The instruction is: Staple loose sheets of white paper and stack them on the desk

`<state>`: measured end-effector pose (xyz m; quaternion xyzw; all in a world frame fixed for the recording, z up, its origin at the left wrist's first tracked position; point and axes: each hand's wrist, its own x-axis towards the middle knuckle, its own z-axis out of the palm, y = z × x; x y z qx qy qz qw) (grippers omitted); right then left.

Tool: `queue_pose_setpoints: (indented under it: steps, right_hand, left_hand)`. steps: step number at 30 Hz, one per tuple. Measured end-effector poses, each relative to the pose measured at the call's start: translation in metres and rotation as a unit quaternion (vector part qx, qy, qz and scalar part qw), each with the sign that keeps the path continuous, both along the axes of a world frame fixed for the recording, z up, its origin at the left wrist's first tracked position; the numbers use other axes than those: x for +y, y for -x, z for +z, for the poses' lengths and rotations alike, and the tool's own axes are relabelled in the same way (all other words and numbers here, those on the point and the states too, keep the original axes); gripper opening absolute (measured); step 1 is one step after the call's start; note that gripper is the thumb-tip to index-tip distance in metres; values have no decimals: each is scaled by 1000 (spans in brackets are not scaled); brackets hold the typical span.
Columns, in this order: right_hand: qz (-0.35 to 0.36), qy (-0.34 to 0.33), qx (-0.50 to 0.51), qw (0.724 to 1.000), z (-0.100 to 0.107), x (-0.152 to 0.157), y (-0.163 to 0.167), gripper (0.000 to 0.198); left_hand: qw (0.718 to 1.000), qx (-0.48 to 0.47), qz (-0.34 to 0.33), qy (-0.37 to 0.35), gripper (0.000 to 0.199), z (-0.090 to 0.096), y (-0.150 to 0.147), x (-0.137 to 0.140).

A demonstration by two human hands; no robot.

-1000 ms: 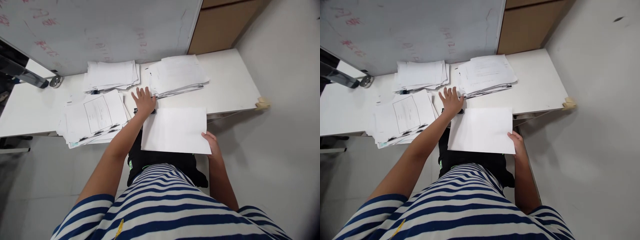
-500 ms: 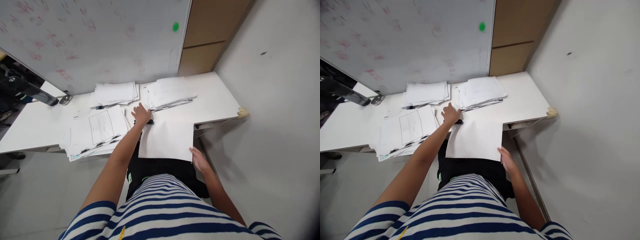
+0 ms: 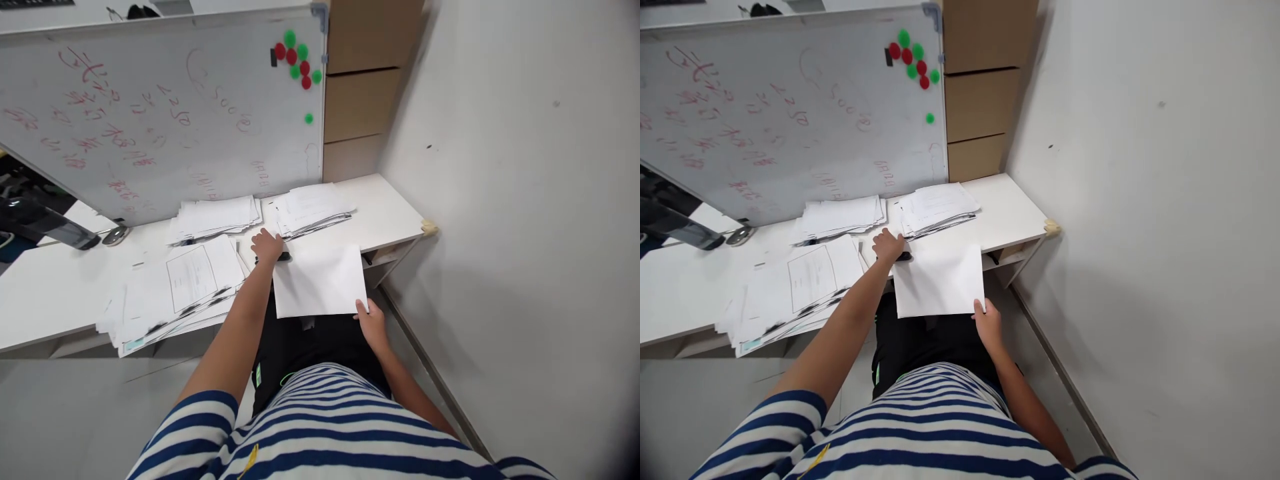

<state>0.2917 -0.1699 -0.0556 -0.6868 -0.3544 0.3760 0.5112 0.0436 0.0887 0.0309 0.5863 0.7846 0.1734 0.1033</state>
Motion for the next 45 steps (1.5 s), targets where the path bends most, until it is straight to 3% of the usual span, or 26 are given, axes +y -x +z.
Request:
queue_pose_setpoints:
  steps: [5,10,13,15,17,21,27,30,37,42,45]
  right_hand:
    - [0,-16,-28,999,17,-2,-3,40]
    - [-36,-59,127,989,33,1,-8,42]
    - [-54,-75,224,970,44,7,-13,40]
    - [-63,-78,260,960,51,16,-17,42]
    - [-60,-84,263,959,57,26,-22,43]
    - [-42,-136,220,965,78,42,-41,38]
    - [-143,-216,188,947,109,29,-79,34]
    - [-151,-213,197,945,104,17,-79,34]
    - [-101,-123,250,955,80,14,-57,39]
    - [-56,-110,237,964,79,35,-46,41]
    - [-8,-91,236,967,79,57,-29,38]
  left_hand:
    - [995,-93,14,-24,55,11,6,-3]
    - [976,-154,-18,-150,50,17,27,-20]
    - [976,-46,-148,-153,47,11,47,-42]
    - [964,32,-251,-80,46,5,58,-57]
    - [952,79,-296,-10,50,-2,64,-64]
    - [965,89,-248,9,47,-11,59,-61]
    - [987,89,-120,-62,45,-27,36,-60]
    - [988,82,-99,-91,48,-34,33,-63]
    - [985,59,-120,-106,48,-35,35,-65]
    - [988,57,-123,-76,42,-28,34,-66]
    - [989,21,-146,-4,37,-26,36,-64]
